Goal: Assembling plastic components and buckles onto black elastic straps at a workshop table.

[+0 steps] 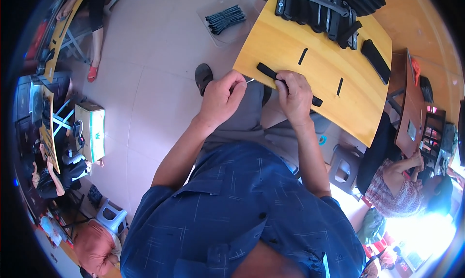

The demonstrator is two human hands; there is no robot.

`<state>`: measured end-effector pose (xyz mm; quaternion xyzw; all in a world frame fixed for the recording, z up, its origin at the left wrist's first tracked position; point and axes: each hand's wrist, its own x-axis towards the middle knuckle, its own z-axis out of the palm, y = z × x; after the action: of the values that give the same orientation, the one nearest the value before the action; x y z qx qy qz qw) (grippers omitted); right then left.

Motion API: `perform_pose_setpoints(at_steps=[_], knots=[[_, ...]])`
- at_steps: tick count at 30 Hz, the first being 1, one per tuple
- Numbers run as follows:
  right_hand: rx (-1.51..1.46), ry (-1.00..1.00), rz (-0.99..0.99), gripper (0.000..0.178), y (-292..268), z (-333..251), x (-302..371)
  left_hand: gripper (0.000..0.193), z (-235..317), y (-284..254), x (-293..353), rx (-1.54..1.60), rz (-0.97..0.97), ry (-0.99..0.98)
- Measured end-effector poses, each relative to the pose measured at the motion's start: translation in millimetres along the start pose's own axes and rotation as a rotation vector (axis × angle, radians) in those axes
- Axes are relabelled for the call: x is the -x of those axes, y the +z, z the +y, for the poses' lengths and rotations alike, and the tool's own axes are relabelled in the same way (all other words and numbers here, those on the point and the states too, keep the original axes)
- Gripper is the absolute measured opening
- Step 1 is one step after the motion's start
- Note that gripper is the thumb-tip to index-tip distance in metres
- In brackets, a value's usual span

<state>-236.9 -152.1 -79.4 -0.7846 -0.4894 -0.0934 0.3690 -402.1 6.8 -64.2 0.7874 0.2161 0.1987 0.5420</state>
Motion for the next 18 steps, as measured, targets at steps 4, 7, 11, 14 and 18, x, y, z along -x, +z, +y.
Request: perform_pose_setpoints(at_steps=[4,7,11,14,18], knots=[[-0.021,0.146,-0.036,0.019,-0.7,-10.1,1.4,0.009,9.5,3.1,-9.7,-0.068,-0.017,0.022],[-0.038,0.169,-0.059,0.02,-1.7,-12.2,-1.0,0.007,9.3,11.2,-13.4,-0.137,-0.009,0.079],[-0.073,0.192,-0.075,0.023,-1.0,-11.2,-1.6,0.005,2.3,23.3,-19.3,-0.269,-0.002,0.128],[-0.07,0.25,-0.094,0.022,-1.2,-11.5,-1.0,0.007,-1.0,31.0,-21.0,-0.283,0.0,0.172],[-0.064,0.28,-0.101,0.022,-1.9,-13.0,-3.6,0.006,-0.6,36.8,-21.9,-0.289,0.006,0.175]])
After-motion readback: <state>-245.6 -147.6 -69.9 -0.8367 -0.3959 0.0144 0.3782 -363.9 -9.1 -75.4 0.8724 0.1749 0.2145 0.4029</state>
